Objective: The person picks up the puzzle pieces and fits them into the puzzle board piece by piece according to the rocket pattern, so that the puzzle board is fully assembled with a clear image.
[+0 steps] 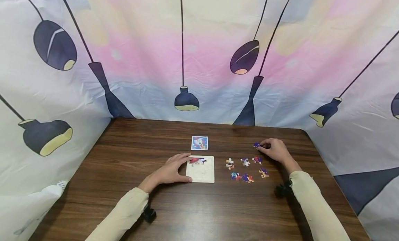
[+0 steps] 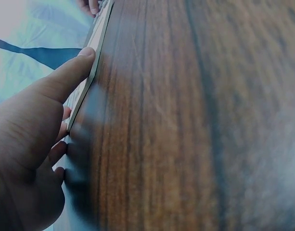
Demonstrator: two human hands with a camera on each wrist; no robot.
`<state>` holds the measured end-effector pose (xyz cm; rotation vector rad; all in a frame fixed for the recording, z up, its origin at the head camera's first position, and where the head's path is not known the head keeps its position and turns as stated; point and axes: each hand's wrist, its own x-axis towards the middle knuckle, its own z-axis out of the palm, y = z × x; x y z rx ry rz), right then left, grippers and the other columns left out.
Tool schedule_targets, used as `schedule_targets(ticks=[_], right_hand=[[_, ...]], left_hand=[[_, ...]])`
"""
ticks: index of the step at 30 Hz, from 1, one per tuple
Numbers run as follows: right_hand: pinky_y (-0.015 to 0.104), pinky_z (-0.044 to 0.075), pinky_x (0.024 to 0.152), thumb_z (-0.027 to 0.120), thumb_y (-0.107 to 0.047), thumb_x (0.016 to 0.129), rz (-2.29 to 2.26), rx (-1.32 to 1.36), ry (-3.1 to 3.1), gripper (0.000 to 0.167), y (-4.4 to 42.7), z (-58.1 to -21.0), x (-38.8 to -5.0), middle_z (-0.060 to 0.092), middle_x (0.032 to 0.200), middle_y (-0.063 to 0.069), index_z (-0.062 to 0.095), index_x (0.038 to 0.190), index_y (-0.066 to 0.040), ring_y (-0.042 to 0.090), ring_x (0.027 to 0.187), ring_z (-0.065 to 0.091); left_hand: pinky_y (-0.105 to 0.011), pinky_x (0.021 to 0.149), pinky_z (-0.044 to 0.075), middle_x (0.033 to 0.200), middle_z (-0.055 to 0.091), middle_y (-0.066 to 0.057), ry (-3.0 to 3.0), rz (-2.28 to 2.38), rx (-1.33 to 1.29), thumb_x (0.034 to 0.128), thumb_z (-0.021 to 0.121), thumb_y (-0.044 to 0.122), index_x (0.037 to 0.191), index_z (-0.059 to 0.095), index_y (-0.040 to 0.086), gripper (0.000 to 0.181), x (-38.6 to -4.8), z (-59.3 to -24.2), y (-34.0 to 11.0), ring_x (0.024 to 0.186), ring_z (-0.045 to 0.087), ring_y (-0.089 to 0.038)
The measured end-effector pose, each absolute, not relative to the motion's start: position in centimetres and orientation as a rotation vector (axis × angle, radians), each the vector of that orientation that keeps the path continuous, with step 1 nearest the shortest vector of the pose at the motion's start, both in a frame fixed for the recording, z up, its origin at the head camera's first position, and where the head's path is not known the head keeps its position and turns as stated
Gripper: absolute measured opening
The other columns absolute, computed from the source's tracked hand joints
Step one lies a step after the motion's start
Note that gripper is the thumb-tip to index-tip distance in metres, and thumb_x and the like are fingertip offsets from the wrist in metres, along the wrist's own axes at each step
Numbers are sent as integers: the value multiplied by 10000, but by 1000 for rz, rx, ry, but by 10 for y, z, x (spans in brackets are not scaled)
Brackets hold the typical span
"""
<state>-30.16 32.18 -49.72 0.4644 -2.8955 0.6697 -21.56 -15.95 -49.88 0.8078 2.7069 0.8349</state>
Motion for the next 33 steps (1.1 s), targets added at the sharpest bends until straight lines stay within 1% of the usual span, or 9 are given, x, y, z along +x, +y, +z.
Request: schedule_targets(ticks=[4, 7, 9, 11, 14, 17, 19, 26, 33], right_hand=[[498, 541, 759, 769, -291, 928, 647, 437, -2895, 251, 320, -498, -300, 721, 879, 80, 782, 971, -44, 224, 783, 652], [472, 542, 731, 766, -362, 928, 634, 410, -2896, 273, 320, -498, -300, 716, 848, 55, 774, 895, -91, 203, 749, 644], [481, 534, 730, 748, -382, 942, 634, 408, -2889, 293, 320, -498, -300, 715, 848, 60, 769, 874, -98, 214, 748, 642], [497, 534, 760, 737, -365, 953, 641, 405, -2878, 284, 321, -498, -300, 715, 881, 81, 776, 912, -86, 254, 788, 654], [573, 516, 854, 714, -271, 968, 654, 454, -2864, 281, 324, -498, -301, 716, 1029, 165, 767, 1100, -29, 358, 946, 662], [628, 483, 933, 692, -176, 957, 670, 521, -2880, 370, 326, -497, -303, 675, 1194, 235, 694, 1283, -1, 436, 1102, 620], [645, 463, 970, 676, -144, 951, 675, 561, -2894, 406, 327, -498, -304, 645, 1263, 260, 664, 1331, 1, 462, 1169, 588], [663, 445, 974, 695, -151, 935, 697, 583, -2929, 389, 326, -499, -304, 587, 1284, 283, 698, 1302, -25, 491, 1186, 543], [654, 438, 981, 731, -197, 940, 697, 577, -2927, 381, 326, -499, -304, 589, 1256, 272, 712, 1272, -10, 476, 1163, 545]], left_hand=[[-629, 1207, 177, 1654, 319, -79, 2706, 836, 801, 842, 784, 581, 1572, 424, 141, 925, -216, -499, -159, 1534, 239, -349], [-634, 1205, 178, 1654, 318, -79, 2708, 833, 803, 844, 783, 581, 1569, 429, 144, 918, -216, -499, -160, 1534, 239, -351], [-636, 1203, 179, 1654, 319, -79, 2710, 831, 805, 844, 780, 585, 1566, 434, 145, 913, -216, -499, -160, 1534, 241, -350], [-638, 1201, 182, 1651, 323, -81, 2712, 832, 809, 845, 778, 589, 1565, 435, 141, 915, -217, -500, -160, 1532, 244, -350], [-635, 1201, 185, 1650, 326, -79, 2712, 832, 810, 844, 775, 596, 1565, 436, 141, 918, -216, -500, -160, 1531, 247, -350], [-633, 1203, 183, 1652, 323, -78, 2709, 833, 807, 844, 775, 597, 1564, 438, 147, 914, -216, -500, -160, 1533, 242, -351], [-631, 1205, 180, 1652, 322, -76, 2707, 834, 806, 843, 776, 595, 1565, 438, 151, 912, -216, -499, -160, 1534, 239, -349], [-622, 1206, 185, 1648, 330, -72, 2709, 836, 799, 839, 781, 593, 1562, 442, 148, 914, -215, -499, -159, 1531, 249, -343], [-629, 1203, 184, 1651, 326, -67, 2711, 835, 797, 839, 777, 599, 1559, 448, 158, 907, -216, -500, -160, 1533, 247, -339]])
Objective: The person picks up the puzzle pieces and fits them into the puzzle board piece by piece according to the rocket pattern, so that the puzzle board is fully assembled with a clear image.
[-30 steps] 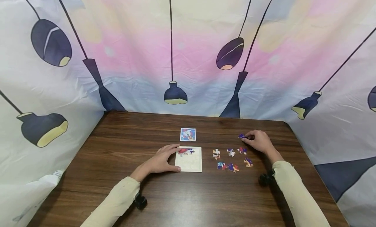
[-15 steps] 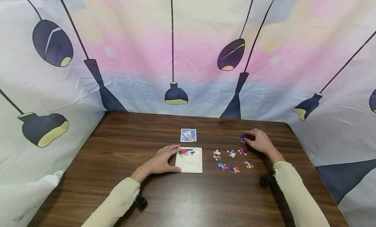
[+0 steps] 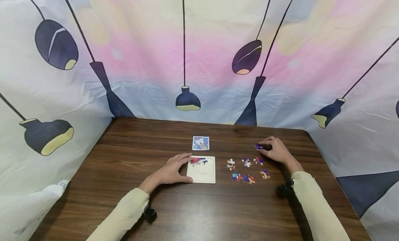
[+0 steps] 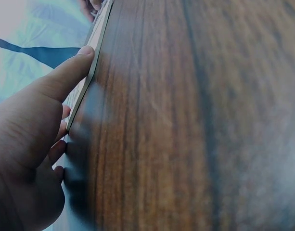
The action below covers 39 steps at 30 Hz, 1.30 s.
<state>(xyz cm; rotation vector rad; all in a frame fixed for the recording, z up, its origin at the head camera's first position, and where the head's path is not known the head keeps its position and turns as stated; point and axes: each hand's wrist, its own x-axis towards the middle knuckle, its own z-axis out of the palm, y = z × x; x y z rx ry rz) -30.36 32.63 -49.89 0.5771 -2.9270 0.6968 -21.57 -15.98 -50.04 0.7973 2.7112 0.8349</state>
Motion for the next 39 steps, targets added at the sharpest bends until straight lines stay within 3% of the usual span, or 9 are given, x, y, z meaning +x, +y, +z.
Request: schedule_targets(ticks=[7, 17, 33, 39], right_hand=[[648, 441, 989, 742, -396, 945, 698, 519, -2914, 479, 326, -500, -304, 607, 1249, 253, 724, 1236, -17, 454, 1161, 554], [654, 430, 990, 729, -280, 954, 689, 518, -2904, 402, 329, -500, -302, 606, 1246, 259, 721, 1241, 0, 469, 1168, 547], [644, 447, 996, 755, -270, 943, 697, 554, -2845, 344, 329, -503, -301, 681, 1197, 239, 755, 1167, -10, 457, 1152, 601], [613, 507, 924, 770, -266, 931, 699, 560, -2807, 324, 324, -497, -296, 722, 1131, 201, 763, 1147, -25, 420, 1071, 655]], left_hand=[[-628, 1206, 179, 1651, 326, -71, 2710, 843, 800, 838, 779, 599, 1558, 450, 155, 908, -216, -499, -160, 1535, 240, -341], [-624, 1207, 178, 1652, 324, -66, 2709, 849, 805, 842, 778, 593, 1560, 446, 153, 905, -215, -499, -159, 1535, 240, -339], [-619, 1207, 184, 1649, 330, -62, 2712, 831, 801, 843, 776, 595, 1558, 450, 159, 899, -215, -501, -159, 1534, 247, -326], [-621, 1207, 182, 1649, 329, -66, 2711, 831, 799, 842, 777, 595, 1564, 440, 148, 913, -216, -500, -159, 1534, 246, -331]])
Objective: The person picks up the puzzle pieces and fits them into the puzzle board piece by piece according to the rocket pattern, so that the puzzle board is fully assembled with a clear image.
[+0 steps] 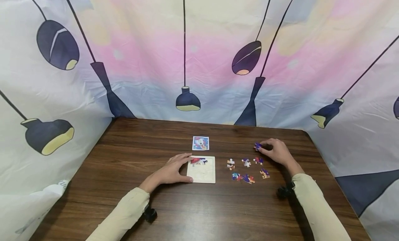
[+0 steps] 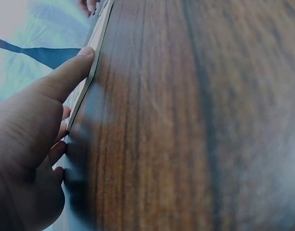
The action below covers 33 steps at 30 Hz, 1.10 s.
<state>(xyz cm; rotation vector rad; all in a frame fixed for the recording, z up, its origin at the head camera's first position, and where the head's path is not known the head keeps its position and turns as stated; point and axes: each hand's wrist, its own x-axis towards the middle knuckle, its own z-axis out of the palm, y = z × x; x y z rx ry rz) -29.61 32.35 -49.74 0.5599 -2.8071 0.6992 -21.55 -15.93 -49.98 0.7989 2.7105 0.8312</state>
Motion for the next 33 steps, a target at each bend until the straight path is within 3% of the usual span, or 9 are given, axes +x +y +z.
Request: schedule_targets(ticks=[33], right_hand=[[451, 570, 836, 790, -309, 916, 750, 971, -2661, 286, 225, -475, -267, 734, 1065, 3, 789, 1148, -143, 192, 996, 660]], left_hand=[[-627, 1203, 187, 1645, 337, -71, 2714, 841, 802, 840, 787, 581, 1550, 463, 154, 889, -216, -501, -159, 1528, 255, -341]])
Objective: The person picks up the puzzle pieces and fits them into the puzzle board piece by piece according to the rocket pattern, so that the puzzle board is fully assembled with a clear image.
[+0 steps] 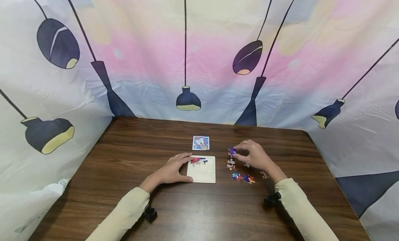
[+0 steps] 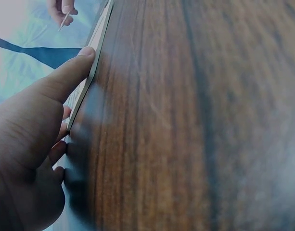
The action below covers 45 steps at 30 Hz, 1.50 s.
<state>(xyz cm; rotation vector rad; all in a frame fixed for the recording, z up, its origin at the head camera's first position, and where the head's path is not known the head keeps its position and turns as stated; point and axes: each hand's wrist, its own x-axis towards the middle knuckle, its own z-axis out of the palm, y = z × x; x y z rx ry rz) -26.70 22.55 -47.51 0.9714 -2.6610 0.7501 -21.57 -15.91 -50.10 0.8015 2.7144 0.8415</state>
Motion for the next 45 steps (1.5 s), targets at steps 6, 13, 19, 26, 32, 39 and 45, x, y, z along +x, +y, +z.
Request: schedule_targets(ticks=[6, 13, 19, 26, 32, 39, 45], right_hand=[[396, 563, 789, 796, -317, 905, 742, 1015, -2636, 275, 205, -479, -264, 725, 1031, -35, 796, 1131, -160, 143, 952, 648], [384, 556, 797, 773, -358, 922, 741, 1001, -2705, 299, 183, -481, -260, 717, 1051, -37, 790, 1158, -175, 140, 960, 644], [388, 561, 826, 757, -360, 937, 733, 1045, -2728, 292, 167, -483, -259, 717, 1073, -33, 787, 1169, -184, 143, 980, 639], [373, 556, 833, 759, -403, 928, 670, 1092, -2754, 315, 152, -487, -261, 715, 1088, -31, 791, 1163, -196, 143, 993, 630], [386, 556, 840, 766, -405, 921, 648, 1104, -2753, 314, 146, -492, -262, 717, 1099, -17, 796, 1149, -192, 152, 996, 630], [384, 556, 846, 747, -406, 936, 626, 1138, -2764, 308, 143, -494, -263, 715, 1114, -27, 790, 1169, -209, 143, 1007, 622], [379, 549, 855, 756, -412, 931, 620, 1143, -2778, 320, 141, -495, -263, 711, 1120, -35, 784, 1179, -210, 139, 1009, 613]], left_hand=[[-624, 1206, 184, 1644, 336, -78, 2711, 841, 797, 842, 788, 575, 1557, 451, 146, 900, -216, -500, -159, 1529, 250, -343], [-627, 1204, 183, 1646, 333, -74, 2708, 844, 791, 840, 788, 579, 1561, 444, 150, 908, -215, -500, -159, 1530, 248, -343], [-633, 1204, 179, 1651, 324, -75, 2706, 844, 799, 846, 780, 583, 1564, 439, 153, 904, -215, -500, -159, 1532, 241, -346], [-632, 1207, 172, 1655, 314, -78, 2707, 840, 796, 849, 778, 581, 1571, 428, 155, 909, -215, -500, -160, 1535, 232, -352], [-633, 1206, 173, 1653, 318, -79, 2705, 841, 791, 852, 777, 577, 1574, 422, 150, 912, -216, -500, -159, 1533, 235, -355], [-637, 1205, 171, 1648, 326, -88, 2710, 842, 790, 848, 781, 575, 1577, 414, 138, 926, -216, -501, -159, 1529, 241, -366], [-646, 1201, 170, 1650, 322, -91, 2704, 848, 795, 851, 781, 569, 1570, 427, 140, 909, -215, -500, -159, 1530, 235, -371]])
